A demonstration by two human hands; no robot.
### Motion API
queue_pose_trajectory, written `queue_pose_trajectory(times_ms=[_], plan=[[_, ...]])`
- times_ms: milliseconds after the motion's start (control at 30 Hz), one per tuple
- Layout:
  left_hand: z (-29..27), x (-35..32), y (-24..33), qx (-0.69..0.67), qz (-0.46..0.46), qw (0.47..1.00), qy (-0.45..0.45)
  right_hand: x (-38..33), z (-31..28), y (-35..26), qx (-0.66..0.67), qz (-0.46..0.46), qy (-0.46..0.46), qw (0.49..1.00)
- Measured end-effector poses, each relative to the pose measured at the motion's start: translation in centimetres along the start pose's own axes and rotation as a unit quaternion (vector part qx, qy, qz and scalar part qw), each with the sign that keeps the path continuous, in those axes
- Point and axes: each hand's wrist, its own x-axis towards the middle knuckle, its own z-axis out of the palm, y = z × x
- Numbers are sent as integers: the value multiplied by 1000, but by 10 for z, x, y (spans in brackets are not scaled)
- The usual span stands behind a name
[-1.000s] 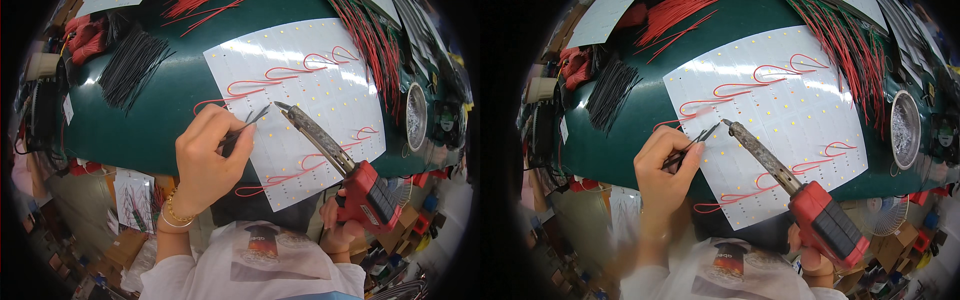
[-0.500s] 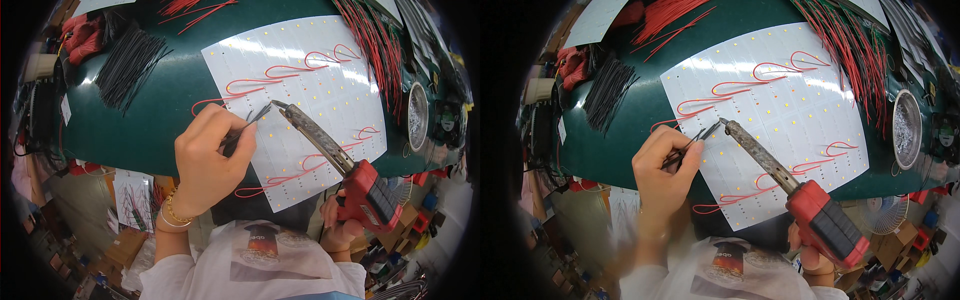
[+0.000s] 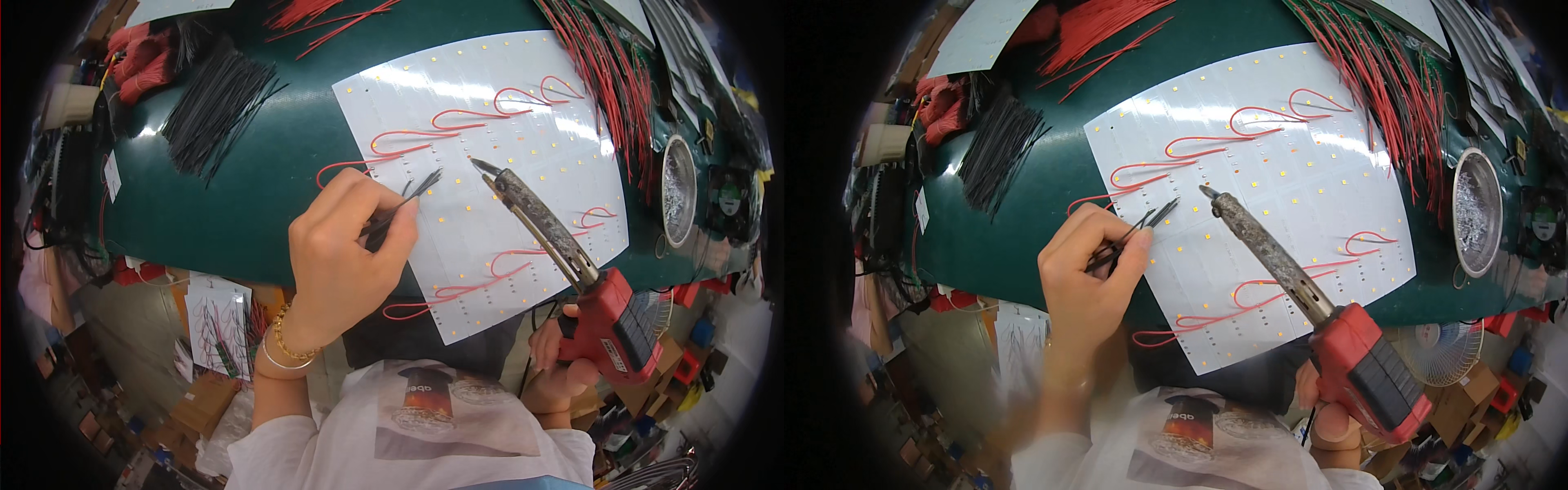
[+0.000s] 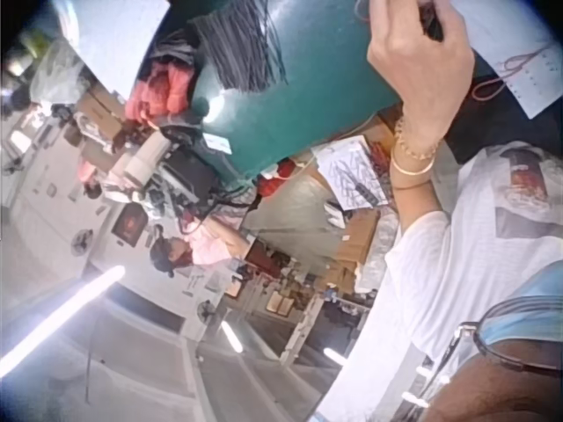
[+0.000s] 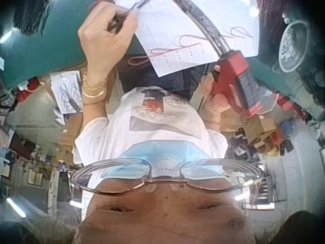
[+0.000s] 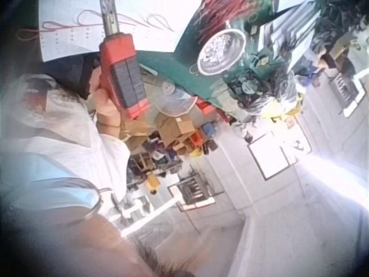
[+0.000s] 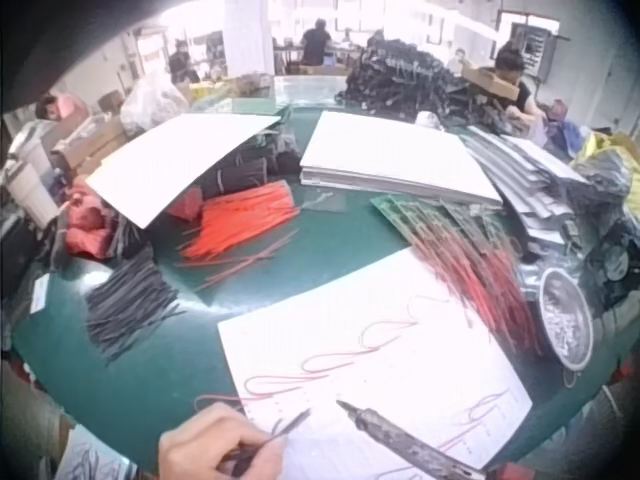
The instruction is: The person splits an LED panel along perforated lines, solders red and black wires onto the panel using a soldering iron, and then solders wires from circuit boards to the panel.
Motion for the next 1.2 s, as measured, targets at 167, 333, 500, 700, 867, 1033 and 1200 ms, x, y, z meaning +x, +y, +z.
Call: queue_pose_trajectory(times_ms=[167,333,500,700,867,1033,1200], plan=[[-7,1,4,16,16,1000,-8,-1,4,4,-18,-5,24,1000],[-22,7,11,-130,-20,987,87,1,-7,9,40,-34,-8,999],[-7,19,18,-352,-137,926,-14,5,-4,7,21,-42,45,998],[7,11,8,-87,-134,986,-56,6,-5,3,25,-29,72,997],[10,11,8,-76,-126,988,-49,10,-1,3,-13,1,44,999],[10,11,6,-75,-119,989,-46,11,0,2,-16,28,39,999],[12,12,7,-69,-102,992,-39,-14,-39,36,-206,-49,42,976]])
